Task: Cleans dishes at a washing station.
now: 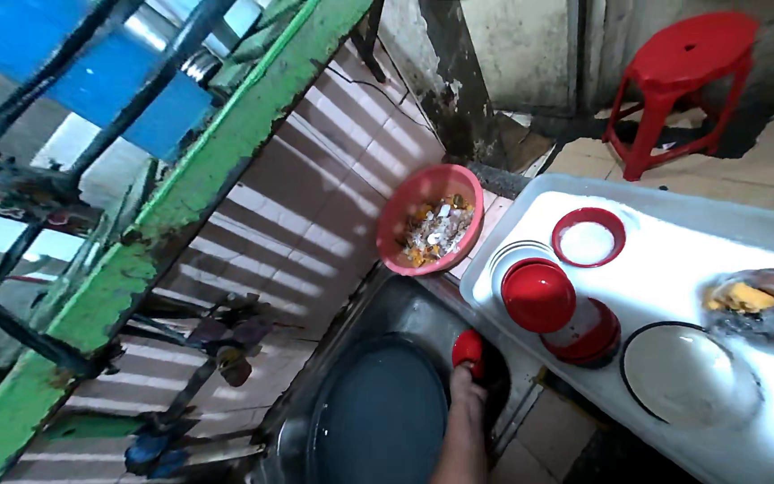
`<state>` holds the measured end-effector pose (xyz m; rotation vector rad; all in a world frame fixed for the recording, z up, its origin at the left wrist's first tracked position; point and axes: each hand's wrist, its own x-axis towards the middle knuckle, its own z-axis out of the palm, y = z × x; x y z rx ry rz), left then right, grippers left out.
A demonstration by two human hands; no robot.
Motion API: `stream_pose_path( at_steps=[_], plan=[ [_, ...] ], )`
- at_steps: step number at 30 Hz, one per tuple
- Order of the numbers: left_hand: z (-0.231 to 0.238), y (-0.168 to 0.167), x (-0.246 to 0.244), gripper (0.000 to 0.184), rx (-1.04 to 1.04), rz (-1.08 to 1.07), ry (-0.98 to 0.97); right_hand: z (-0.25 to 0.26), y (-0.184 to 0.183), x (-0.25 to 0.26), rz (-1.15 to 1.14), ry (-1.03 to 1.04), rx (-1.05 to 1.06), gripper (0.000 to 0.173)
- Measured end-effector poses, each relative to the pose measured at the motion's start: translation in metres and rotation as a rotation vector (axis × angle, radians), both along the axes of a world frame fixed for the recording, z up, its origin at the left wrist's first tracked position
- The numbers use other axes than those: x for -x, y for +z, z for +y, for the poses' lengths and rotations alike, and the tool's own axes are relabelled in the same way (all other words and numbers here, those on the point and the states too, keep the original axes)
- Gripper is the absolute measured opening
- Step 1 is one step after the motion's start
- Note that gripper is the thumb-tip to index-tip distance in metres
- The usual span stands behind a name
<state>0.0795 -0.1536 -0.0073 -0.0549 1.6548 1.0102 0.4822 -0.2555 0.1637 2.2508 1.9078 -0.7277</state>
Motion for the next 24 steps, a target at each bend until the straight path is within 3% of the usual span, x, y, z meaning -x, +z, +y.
stream_pose_path(
  at_steps=[2, 5, 9, 11, 15, 18, 21, 24],
  plan=[
    [-0.002, -0.001, -0.001, 0.035, -0.080, 0.082, -0.052, 0.001, 0.008, 0.004, 0.024, -0.022, 0.008, 0.045],
    [-0.014, 0.021, -0.002, 0.059, -0.254, 0.397, -0.316, 0.002, 0.019, 0.009, 0.014, -0.020, 0.029, 0.045],
    [-0.025, 0.057, 0.014, 0.051, -0.471, 0.900, -0.770, 0.001, 0.022, 0.009, -0.005, 0.033, 0.043, 0.048],
    [-0.025, 0.073, 0.016, 0.041, -0.535, 1.027, -0.819, 0.000, 0.020, 0.009, 0.006, 0.054, 0.022, 0.048],
    [-0.020, 0.112, 0.008, 0.040, -0.617, 0.915, -0.598, 0.001, 0.020, 0.007, -0.026, 0.056, 0.024, 0.047],
    [-0.019, 0.158, -0.010, 0.040, -0.749, 0.968, -0.591, 0.002, 0.018, 0.004, -0.072, 0.030, 0.028, 0.045],
    [-0.021, 0.203, -0.049, 0.042, -0.973, 1.185, -0.767, 0.001, 0.025, 0.007, -0.075, 0.005, 0.013, 0.041],
    [-0.023, 0.229, -0.106, 0.049, -1.190, 1.485, -1.111, 0.002, 0.021, 0.004, -0.044, 0.101, 0.066, 0.050]
  ],
)
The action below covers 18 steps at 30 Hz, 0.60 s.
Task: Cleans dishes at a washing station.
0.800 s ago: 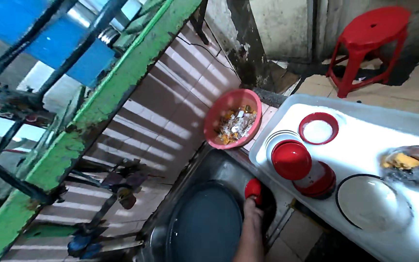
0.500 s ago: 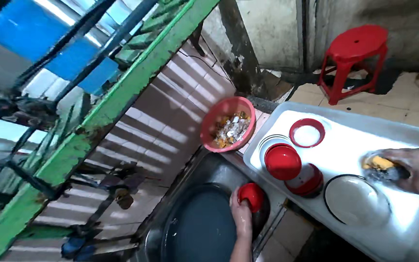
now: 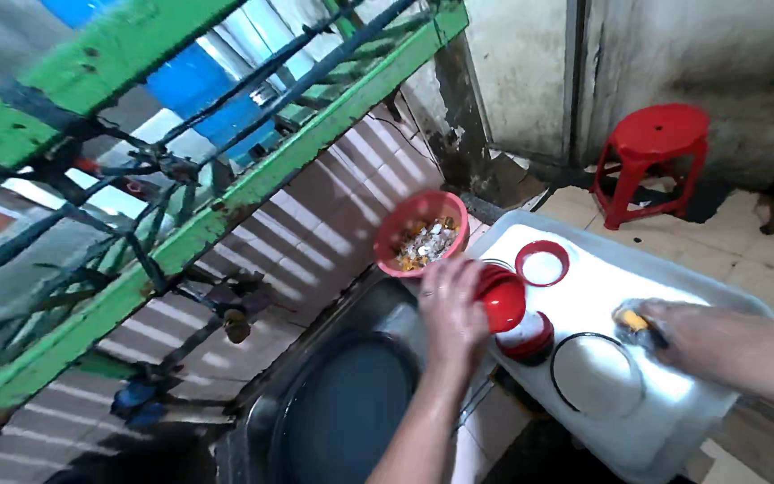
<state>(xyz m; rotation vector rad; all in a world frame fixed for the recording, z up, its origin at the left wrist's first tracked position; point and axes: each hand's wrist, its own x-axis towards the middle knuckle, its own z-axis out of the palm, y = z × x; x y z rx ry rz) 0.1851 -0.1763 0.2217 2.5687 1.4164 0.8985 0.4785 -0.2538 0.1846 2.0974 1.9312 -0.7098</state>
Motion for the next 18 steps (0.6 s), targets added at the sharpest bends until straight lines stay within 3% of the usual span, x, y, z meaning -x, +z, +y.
stream_pose_path(
  at_steps=[4, 6, 8, 11, 14, 18],
  plan=[
    [-0.002, -0.015, -0.079, 0.036, -0.127, 0.361, -0.227, 0.008, -0.004, -0.003, 0.016, 0.164, 0.195, 0.067],
    [0.002, -0.029, -0.104, 0.036, -0.006, 0.466, -0.267, 0.010, -0.001, -0.002, 0.000, 0.165, 0.242, 0.067],
    [0.007, -0.050, -0.116, 0.045, 0.192, 0.495, -0.207, 0.008, 0.005, 0.000, -0.006, 0.144, 0.245, 0.058],
    [0.010, -0.068, -0.113, 0.064, 0.433, 0.400, -0.062, 0.008, 0.013, 0.003, -0.029, 0.130, 0.261, 0.060],
    [0.006, -0.066, -0.107, 0.059, 0.423, 0.373, 0.075, 0.008, 0.012, -0.001, 0.028, 0.168, 0.232, 0.062],
    [0.006, -0.055, -0.112, 0.053, 0.444, 0.360, 0.313, 0.009, 0.005, -0.005, 0.040, 0.306, 0.218, 0.052]
  ],
)
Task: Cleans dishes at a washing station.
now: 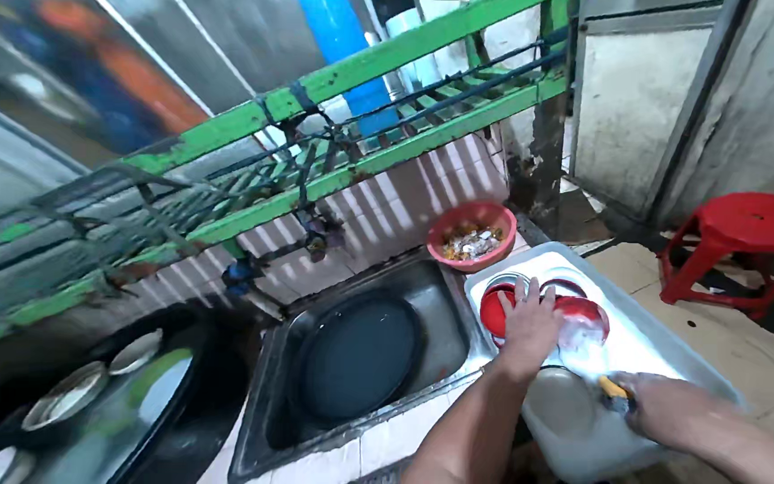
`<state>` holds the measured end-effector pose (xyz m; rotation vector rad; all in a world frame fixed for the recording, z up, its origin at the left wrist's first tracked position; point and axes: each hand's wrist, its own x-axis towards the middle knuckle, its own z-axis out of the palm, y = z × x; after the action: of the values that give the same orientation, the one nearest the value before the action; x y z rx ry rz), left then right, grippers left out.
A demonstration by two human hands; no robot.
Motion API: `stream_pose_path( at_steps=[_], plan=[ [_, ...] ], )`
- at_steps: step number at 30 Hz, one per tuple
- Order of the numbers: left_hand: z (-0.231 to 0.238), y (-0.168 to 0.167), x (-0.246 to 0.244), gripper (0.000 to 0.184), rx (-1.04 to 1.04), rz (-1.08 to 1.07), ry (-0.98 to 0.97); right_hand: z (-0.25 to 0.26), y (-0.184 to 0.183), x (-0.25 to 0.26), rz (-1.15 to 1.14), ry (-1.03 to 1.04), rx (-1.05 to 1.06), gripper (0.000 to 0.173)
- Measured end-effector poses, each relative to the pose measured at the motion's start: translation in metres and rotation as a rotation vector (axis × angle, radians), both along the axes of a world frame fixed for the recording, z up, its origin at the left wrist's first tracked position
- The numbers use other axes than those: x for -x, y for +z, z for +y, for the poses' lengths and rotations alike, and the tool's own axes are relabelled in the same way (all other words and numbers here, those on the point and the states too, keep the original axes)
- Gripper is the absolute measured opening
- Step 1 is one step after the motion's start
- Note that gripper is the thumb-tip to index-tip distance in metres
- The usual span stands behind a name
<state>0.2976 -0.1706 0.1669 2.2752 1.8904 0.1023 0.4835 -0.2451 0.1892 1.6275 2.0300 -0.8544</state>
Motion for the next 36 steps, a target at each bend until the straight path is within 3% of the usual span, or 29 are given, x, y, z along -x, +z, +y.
stream_pose_path(
  at_steps=[3, 6, 9, 11, 13, 17, 21, 24, 27, 29, 31, 33, 34, 36],
  plan=[
    [-0.022, 0.015, -0.004, 0.050, -0.141, -0.106, -0.085, 0.003, -0.010, -0.005, 0.045, 0.096, -0.082, 0.052],
    [-0.054, 0.017, -0.007, 0.031, -0.160, -0.320, -0.304, 0.012, -0.014, -0.008, 0.082, 0.106, -0.135, 0.054],
    [-0.084, 0.007, -0.007, 0.033, 0.192, -0.361, -0.321, 0.022, -0.015, -0.011, 0.106, 0.116, -0.123, 0.054],
    [-0.089, 0.003, -0.010, 0.051, 0.459, -0.216, -0.289, 0.027, -0.017, -0.008, 0.119, 0.179, -0.070, 0.055],
    [-0.092, -0.004, -0.015, 0.066, 0.514, -0.113, -0.280, 0.035, -0.018, -0.006, 0.118, 0.195, -0.021, 0.054],
    [-0.102, -0.004, -0.023, 0.060, 0.528, -0.039, -0.245, 0.042, -0.005, -0.004, 0.167, -0.078, -0.018, 0.053],
    [-0.100, -0.005, -0.026, 0.058, 0.541, 0.074, -0.173, 0.030, 0.002, -0.019, 0.602, -0.293, -0.183, 0.051],
    [-0.099, -0.003, -0.029, 0.050, 0.534, 0.124, -0.276, 0.028, 0.002, -0.027, 0.886, -0.446, -0.214, 0.055],
    [-0.105, -0.004, -0.026, 0.042, 0.497, -0.013, -0.421, 0.029, 0.003, -0.028, 1.061, -0.622, -0.188, 0.056],
    [-0.104, -0.001, -0.025, 0.035, 0.517, -0.117, -0.396, 0.028, 0.007, -0.029, 1.138, -0.676, -0.188, 0.059],
    [-0.104, 0.013, -0.021, 0.031, 0.440, -0.394, -0.269, 0.024, 0.008, -0.034, 1.168, -0.609, -0.272, 0.058],
    [-0.108, 0.029, -0.003, 0.029, 0.128, -0.756, -0.066, 0.015, 0.002, -0.042, 1.102, -0.401, -0.488, 0.053],
    [-0.106, 0.035, 0.012, 0.031, -0.039, -0.856, 0.036, 0.009, -0.003, -0.045, 1.044, -0.279, -0.633, 0.049],
    [-0.090, 0.033, 0.053, 0.032, -0.284, -0.943, 0.239, 0.001, -0.011, -0.051, 0.911, -0.162, -0.694, 0.046]
  ],
)
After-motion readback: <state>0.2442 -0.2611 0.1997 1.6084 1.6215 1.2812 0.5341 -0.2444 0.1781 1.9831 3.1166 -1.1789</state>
